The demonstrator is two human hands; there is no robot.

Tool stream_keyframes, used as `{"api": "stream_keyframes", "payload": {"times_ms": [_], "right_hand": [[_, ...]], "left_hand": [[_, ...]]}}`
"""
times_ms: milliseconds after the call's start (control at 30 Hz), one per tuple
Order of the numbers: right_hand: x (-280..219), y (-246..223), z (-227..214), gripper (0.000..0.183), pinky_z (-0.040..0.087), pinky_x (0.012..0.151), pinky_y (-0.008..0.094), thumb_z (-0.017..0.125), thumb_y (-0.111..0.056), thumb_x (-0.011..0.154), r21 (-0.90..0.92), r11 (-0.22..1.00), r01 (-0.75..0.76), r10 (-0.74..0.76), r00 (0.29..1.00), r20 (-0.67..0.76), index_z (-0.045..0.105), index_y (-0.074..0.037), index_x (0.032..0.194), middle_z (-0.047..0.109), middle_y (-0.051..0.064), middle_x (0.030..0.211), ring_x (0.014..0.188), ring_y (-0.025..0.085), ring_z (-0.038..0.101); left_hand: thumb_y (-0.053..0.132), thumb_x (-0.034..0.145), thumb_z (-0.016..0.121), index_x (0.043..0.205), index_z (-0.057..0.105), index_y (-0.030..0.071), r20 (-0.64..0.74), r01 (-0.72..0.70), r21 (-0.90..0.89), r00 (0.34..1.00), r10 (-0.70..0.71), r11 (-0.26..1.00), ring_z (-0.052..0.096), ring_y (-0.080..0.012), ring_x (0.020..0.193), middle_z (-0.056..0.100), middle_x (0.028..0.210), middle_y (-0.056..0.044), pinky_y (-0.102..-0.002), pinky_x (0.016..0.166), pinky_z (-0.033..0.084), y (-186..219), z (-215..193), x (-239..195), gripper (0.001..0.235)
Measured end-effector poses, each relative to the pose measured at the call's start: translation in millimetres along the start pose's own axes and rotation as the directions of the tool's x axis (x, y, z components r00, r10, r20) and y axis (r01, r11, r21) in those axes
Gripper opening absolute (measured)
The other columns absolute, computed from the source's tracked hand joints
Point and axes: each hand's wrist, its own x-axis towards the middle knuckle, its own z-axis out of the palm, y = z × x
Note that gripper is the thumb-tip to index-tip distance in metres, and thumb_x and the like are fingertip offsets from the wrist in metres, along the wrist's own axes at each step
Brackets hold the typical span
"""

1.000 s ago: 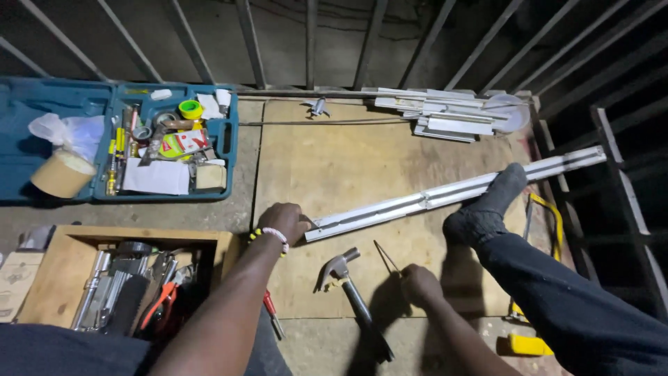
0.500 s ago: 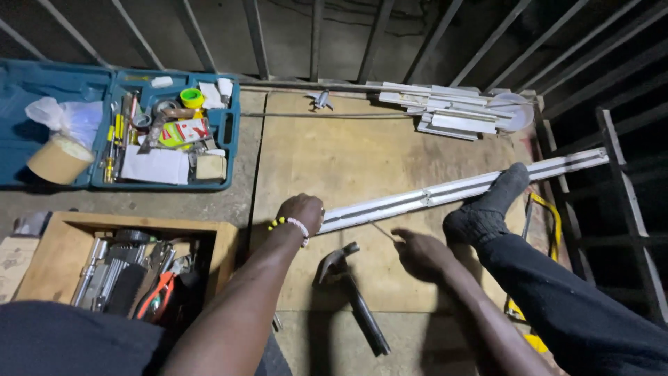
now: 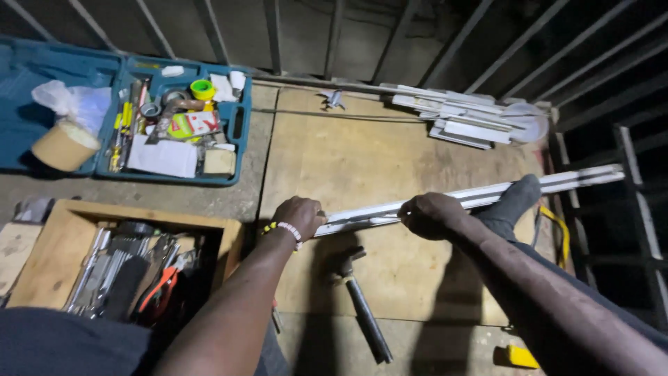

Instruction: Disassembling a white metal profile using a hammer and screwdriver on a wooden board on the floor.

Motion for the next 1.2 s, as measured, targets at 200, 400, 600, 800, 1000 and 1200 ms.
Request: {"api": "stream_keyframes", "payload": {"times_ms": [200, 400, 600, 800, 1000, 1200], "right_hand": [[14.9, -43.6, 1.1, 0.031, 0.061, 0.102, 0.043, 0.060, -0.051, 0.096, -0.048, 0.990, 0.135, -0.133, 0.990, 0.052, 0.081, -0.046, 0.118, 0.083, 0.000, 0.106, 0.115, 0.028, 0.077], [23.3, -52.3, -6.8, 0.034, 0.059, 0.105, 0.044, 0.059, -0.049, 0.097, -0.026, 0.985, 0.170, -0.166, 0.981, 0.097, 0.079, -0.043, 0.124, 0.083, 0.004, 0.108, 0.117, 0.030, 0.075], [8.0, -62.2, -20.9, 0.038, 0.058, 0.106, 0.044, 0.050, -0.043, 0.102, -0.052, 0.973, 0.226, -0.216, 0.966, 0.143, 0.079, -0.032, 0.124, 0.082, 0.009, 0.108, 0.116, 0.031, 0.076], [-1.2, -50.4, -0.4, 0.041, 0.059, 0.105, 0.045, 0.044, -0.044, 0.107, -0.160, 0.953, 0.257, -0.242, 0.964, 0.110, 0.072, -0.034, 0.134, 0.080, 0.010, 0.118, 0.118, 0.032, 0.075], [10.6, -25.6, 12.7, 0.046, 0.058, 0.109, 0.049, 0.042, -0.051, 0.108, -0.076, 0.965, 0.250, -0.245, 0.966, 0.079, 0.069, -0.034, 0.141, 0.079, 0.011, 0.124, 0.124, 0.035, 0.073], [24.4, -3.0, 13.4, 0.046, 0.063, 0.096, 0.046, 0.052, -0.055, 0.090, -0.005, 0.999, 0.052, -0.052, 0.999, 0.016, 0.081, -0.037, 0.121, 0.083, 0.003, 0.101, 0.105, 0.027, 0.080]], "left_hand": [[0.030, 0.096, 0.069, 0.114, 0.083, 0.024, 0.005, 0.013, -0.025, 1.000, -0.013, 1.000, 0.076, -0.0326, 0.117, 0.082, 0.111, -0.008, -0.049, 0.099, 0.062, -5.5, 8.4, 5.8, 0.024], [0.031, 0.094, 0.067, 0.112, 0.083, 0.026, 0.017, 0.006, -0.027, 1.000, -0.006, 1.000, 0.076, -0.0338, 0.117, 0.082, 0.111, -0.007, -0.049, 0.100, 0.061, -4.9, 5.8, 9.5, 0.025], [0.030, 0.093, 0.069, 0.112, 0.083, 0.024, 0.021, 0.035, -0.034, 0.999, -0.034, 0.999, 0.076, -0.0358, 0.116, 0.082, 0.109, -0.010, -0.050, 0.099, 0.062, -7.8, 2.9, 5.3, 0.024], [0.031, 0.094, 0.071, 0.111, 0.084, 0.023, 0.025, 0.027, -0.049, 0.999, -0.026, 0.998, 0.075, -0.0358, 0.119, 0.083, 0.111, -0.010, -0.050, 0.101, 0.061, -5.5, 4.2, 0.8, 0.023], [0.035, 0.095, 0.071, 0.111, 0.083, 0.021, 0.030, 0.050, 0.011, 0.998, -0.051, 0.999, 0.075, -0.0353, 0.120, 0.083, 0.111, -0.010, -0.050, 0.103, 0.060, -2.3, 0.0, -6.4, 0.025], [0.034, 0.094, 0.069, 0.112, 0.083, 0.025, 0.021, 0.059, -0.040, 0.998, -0.059, 0.997, 0.075, -0.0334, 0.118, 0.083, 0.110, -0.007, -0.047, 0.101, 0.060, -2.0, 0.6, -9.3, 0.024]]}}
